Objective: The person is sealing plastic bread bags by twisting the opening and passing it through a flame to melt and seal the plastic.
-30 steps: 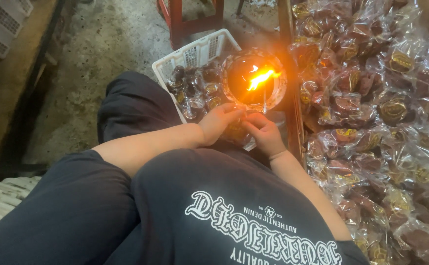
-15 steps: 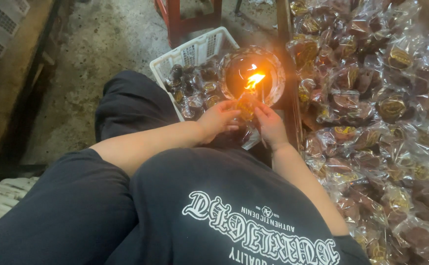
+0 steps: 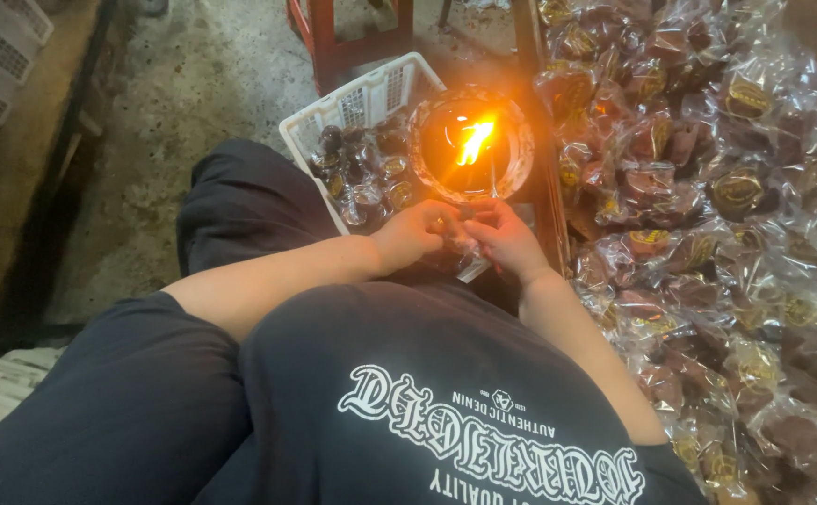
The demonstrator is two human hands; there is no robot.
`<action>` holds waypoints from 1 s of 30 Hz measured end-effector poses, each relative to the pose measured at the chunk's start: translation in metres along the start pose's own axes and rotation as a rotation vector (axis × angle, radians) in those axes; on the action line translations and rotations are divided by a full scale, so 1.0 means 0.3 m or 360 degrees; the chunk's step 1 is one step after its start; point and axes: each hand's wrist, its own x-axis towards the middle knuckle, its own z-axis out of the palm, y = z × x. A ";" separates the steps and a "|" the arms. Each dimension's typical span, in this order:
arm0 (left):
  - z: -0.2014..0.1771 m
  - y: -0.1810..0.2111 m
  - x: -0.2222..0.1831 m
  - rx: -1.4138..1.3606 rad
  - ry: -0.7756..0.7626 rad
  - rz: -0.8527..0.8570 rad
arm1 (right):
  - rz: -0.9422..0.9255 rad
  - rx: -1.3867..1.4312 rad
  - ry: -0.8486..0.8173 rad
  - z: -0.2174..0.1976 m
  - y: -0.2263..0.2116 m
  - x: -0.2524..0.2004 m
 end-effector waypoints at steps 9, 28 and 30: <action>-0.016 -0.119 0.039 -0.0049 -0.0023 -0.0124 | -0.0651 -0.1748 0.1291 -0.389 0.127 0.183; -0.043 -0.069 0.000 -0.0052 -0.0147 -0.0238 | -0.0018 -0.1160 0.0850 -0.245 -0.115 0.042; -0.051 -0.040 -0.019 -0.0102 -0.0145 -0.0216 | -0.0345 -0.0522 0.1336 -0.213 -0.104 0.040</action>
